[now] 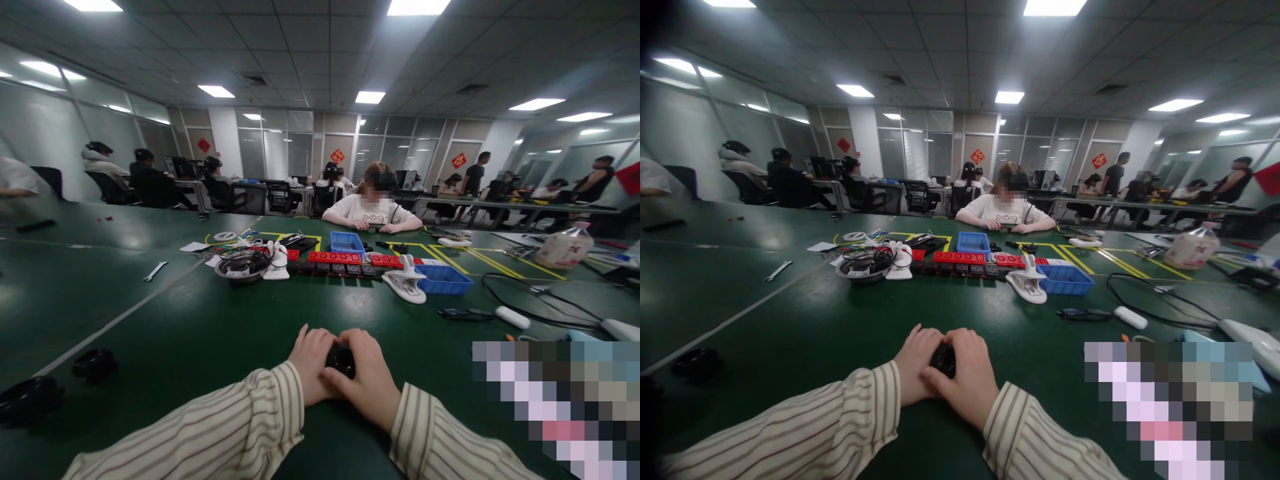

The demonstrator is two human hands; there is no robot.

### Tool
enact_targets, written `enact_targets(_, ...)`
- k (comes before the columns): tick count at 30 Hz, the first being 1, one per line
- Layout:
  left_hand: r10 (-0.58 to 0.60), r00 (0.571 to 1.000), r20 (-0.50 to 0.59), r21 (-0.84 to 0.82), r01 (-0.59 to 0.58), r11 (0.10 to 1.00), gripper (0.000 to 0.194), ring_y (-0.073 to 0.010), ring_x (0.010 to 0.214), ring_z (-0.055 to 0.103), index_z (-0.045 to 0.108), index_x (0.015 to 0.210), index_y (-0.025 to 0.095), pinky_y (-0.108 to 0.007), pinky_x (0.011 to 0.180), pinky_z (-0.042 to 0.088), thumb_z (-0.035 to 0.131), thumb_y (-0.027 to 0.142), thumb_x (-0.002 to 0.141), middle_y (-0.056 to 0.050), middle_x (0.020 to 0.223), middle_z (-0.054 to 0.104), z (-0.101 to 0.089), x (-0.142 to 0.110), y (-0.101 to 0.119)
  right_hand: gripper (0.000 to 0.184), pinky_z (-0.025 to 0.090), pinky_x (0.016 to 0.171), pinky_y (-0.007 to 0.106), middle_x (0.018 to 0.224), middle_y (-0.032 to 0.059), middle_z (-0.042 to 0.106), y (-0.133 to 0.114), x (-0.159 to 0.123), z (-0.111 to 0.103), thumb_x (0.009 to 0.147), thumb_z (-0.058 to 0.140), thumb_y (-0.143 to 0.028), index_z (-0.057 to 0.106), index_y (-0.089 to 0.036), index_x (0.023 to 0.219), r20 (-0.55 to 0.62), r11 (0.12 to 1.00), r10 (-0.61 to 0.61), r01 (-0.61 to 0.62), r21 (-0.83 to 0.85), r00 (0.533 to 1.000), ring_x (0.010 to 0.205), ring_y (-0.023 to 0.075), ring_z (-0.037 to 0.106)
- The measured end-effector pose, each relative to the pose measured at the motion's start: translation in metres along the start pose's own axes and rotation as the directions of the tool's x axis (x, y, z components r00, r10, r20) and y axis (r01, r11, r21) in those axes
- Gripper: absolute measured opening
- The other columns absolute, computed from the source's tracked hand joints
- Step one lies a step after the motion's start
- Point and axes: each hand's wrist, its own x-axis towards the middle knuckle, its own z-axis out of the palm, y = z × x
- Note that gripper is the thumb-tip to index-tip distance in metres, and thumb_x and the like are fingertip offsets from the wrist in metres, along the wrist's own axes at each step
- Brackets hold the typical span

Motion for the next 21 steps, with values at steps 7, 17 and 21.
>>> enact_targets(7, 0.091, 0.996, 0.024, -0.11, -0.088, 0.99, 0.041, -0.0218, 0.089, 0.049, 0.056, 0.083, 0.017, -0.04, 0.092, 0.034, 0.073, 0.033, 0.049, -0.003, 0.089, 0.053, 0.001, 0.008, -0.012, 0.016, 0.036, 0.076, 0.036, 0.083, 0.0042, 0.054, -0.005, 0.002, -0.004, 0.067, 0.051, -0.015, 0.05, -0.018, 0.082, 0.078, 0.997, -0.054, 0.049, 0.058, 0.996, 0.082, 0.02, 0.046)
enact_targets(17, 0.207, 0.971, 0.122, -0.111, -0.194, 0.975, 0.037, -0.0221, 0.091, 0.05, 0.062, 0.079, 0.02, -0.034, 0.085, 0.038, 0.075, 0.03, 0.046, -0.001, 0.093, 0.055, 0.002, 0.013, -0.024, 0.016, 0.022, 0.101, 0.04, 0.075, -0.003, 0.062, -0.008, 0.001, -0.016, 0.06, 0.038, -0.007, 0.047, -0.02, 0.057, 0.137, 0.928, -0.325, 0.287, 0.238, 0.936, 0.084, 0.0137, 0.056)
enact_targets(21, 0.217, 0.97, 0.109, -0.068, -0.211, 0.975, 0.053, -0.0234, 0.096, 0.049, 0.057, 0.096, 0.021, -0.038, 0.091, 0.035, 0.073, 0.035, 0.048, -0.003, 0.1, 0.054, 0.005, 0.01, -0.023, 0.022, 0.015, 0.104, 0.043, 0.088, -0.0009, 0.062, -0.01, -0.003, -0.017, 0.061, 0.04, -0.011, 0.054, -0.021, 0.075, 0.093, 0.918, -0.358, 0.333, 0.216, 0.929, 0.097, 0.0163, 0.052)
